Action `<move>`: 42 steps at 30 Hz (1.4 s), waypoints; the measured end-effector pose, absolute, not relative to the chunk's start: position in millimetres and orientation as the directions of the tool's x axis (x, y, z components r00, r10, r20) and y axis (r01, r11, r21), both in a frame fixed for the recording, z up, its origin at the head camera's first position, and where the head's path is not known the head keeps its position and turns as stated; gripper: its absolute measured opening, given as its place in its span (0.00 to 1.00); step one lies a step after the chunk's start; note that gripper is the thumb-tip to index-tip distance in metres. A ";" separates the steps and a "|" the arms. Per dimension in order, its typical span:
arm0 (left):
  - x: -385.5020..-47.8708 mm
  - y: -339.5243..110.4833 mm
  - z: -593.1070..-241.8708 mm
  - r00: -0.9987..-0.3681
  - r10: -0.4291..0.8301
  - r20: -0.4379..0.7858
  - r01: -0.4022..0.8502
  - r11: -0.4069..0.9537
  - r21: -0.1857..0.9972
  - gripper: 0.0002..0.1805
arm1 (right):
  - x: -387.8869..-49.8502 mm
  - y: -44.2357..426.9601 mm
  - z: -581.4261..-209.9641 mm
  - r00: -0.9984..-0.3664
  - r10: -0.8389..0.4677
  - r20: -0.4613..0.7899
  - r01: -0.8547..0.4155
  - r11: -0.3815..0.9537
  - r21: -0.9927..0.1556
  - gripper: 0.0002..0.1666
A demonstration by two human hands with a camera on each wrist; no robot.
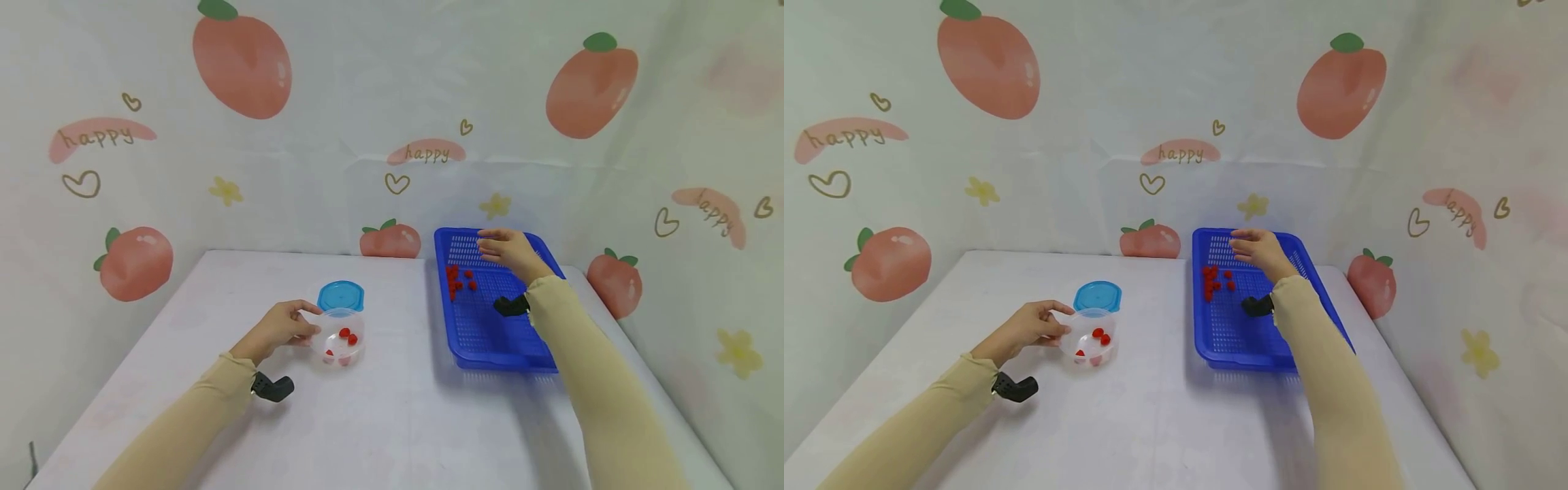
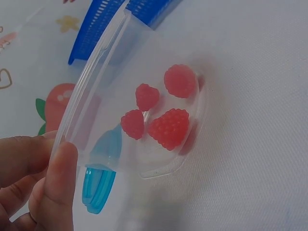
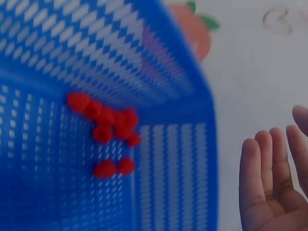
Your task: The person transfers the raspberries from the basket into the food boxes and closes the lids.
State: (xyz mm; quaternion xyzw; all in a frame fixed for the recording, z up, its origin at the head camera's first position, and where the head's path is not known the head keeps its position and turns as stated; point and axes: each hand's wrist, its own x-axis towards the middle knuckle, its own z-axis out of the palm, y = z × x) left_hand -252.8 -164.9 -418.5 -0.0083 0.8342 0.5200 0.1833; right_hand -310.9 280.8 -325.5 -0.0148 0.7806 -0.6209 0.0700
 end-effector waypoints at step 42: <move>-251.0 -164.3 -417.4 -0.936 0.184 -0.301 -0.187 0.467 0.865 0.25 | -342.5 284.8 -409.9 -0.938 0.130 -0.322 0.343 0.484 -0.805 0.27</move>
